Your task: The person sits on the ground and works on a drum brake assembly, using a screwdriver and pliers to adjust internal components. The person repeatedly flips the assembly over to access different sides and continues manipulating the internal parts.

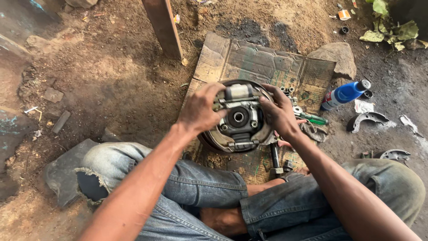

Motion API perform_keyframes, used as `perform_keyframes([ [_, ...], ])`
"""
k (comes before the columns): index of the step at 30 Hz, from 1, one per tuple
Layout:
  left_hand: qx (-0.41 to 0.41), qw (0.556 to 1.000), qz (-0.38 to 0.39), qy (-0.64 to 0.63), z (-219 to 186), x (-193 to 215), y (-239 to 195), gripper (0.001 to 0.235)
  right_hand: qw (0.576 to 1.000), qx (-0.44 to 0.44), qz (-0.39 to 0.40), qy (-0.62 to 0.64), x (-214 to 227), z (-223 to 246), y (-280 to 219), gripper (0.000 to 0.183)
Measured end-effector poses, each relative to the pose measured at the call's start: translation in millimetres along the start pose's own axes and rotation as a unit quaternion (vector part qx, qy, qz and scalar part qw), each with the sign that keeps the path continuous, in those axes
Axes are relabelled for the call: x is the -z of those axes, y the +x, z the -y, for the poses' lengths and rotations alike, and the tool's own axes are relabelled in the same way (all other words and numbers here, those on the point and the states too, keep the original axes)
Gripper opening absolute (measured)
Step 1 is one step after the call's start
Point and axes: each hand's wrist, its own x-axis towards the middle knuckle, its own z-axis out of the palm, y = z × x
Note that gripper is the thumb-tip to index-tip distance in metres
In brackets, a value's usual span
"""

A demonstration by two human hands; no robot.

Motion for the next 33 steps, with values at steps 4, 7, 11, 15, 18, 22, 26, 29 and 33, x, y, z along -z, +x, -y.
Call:
perform_keyframes([
  [4,-0.054,0.998,-0.035,0.021,-11,-4,-5,0.053,0.998,0.066,0.015,0.017,1,3,-4,0.055],
  [7,-0.077,0.996,-0.046,0.021,-15,-2,-6,0.054,0.996,0.093,-0.011,0.012,-1,-2,-12,0.059],
  [11,-0.059,0.998,-0.036,-0.011,-21,5,-5,0.05,0.993,0.109,-0.032,-0.002,-6,-4,-8,0.061],
  [15,-0.074,0.996,-0.047,0.012,-25,7,-5,0.051,0.992,0.121,-0.034,0.011,-6,-7,-6,0.058],
  [18,-0.06,0.998,-0.037,0.006,-25,7,-4,0.051,0.993,0.107,-0.036,0.029,-6,-10,-4,0.056],
  [22,-0.066,0.997,-0.013,0.046,-24,9,1,0.055,0.994,0.093,-0.043,0.032,-7,-12,0,0.053],
  [26,-0.093,0.995,0.002,0.041,-25,12,3,0.059,0.994,0.075,-0.048,0.059,-8,-12,0,0.049],
  [29,-0.107,0.994,0.011,0.031,-24,18,1,0.059,0.994,0.083,-0.047,0.053,-11,-10,-3,0.049],
  [33,-0.115,0.993,0.017,0.033,-21,22,-3,0.06,0.995,0.058,-0.048,0.065,-16,-6,-9,0.05],
])
